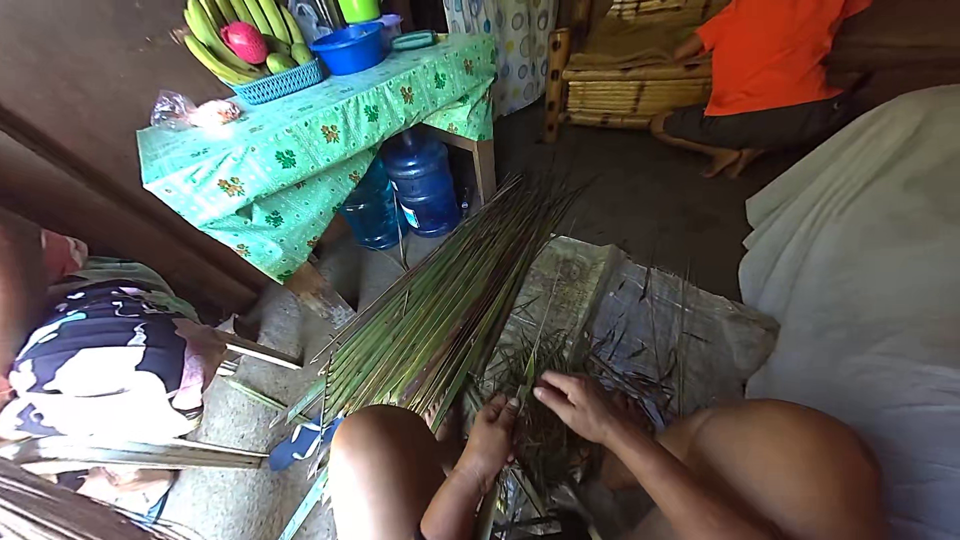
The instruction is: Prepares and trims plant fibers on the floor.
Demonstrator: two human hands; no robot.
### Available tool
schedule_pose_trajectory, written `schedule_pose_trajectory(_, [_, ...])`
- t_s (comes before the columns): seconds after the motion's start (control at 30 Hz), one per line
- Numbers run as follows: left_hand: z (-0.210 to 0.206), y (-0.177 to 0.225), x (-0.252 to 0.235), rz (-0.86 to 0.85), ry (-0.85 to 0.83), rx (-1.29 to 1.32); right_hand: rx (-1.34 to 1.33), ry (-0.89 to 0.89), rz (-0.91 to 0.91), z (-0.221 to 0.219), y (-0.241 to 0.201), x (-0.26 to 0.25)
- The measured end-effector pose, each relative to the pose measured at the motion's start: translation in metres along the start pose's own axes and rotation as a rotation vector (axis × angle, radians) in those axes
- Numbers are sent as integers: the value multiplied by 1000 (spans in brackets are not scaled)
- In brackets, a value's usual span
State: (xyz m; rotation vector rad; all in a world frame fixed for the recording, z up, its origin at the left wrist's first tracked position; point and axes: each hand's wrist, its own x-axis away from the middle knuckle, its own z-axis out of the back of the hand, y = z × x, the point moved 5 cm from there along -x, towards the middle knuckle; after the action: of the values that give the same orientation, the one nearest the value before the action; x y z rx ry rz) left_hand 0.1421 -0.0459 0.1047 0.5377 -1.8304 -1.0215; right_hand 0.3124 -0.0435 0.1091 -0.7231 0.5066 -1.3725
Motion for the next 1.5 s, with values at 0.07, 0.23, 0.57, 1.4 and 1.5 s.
schedule_pose_trajectory(0.07, [-2,-1,0,18,-26,6,-7,4,-84,8,19,-10])
schedule_pose_trajectory(0.23, [-6,-2,4,61,-59,16,-9,144,-188,28,42,-22])
schedule_pose_trajectory(0.57, [-3,-3,0,89,-116,124,-143,39,-54,0,7,0])
schedule_pose_trajectory(1.4, [-5,0,3,54,-53,40,-103,98,-160,21,32,-16])
schedule_pose_trajectory(1.5, [-4,-2,3,58,-36,7,-232,55,-227,29,30,-13])
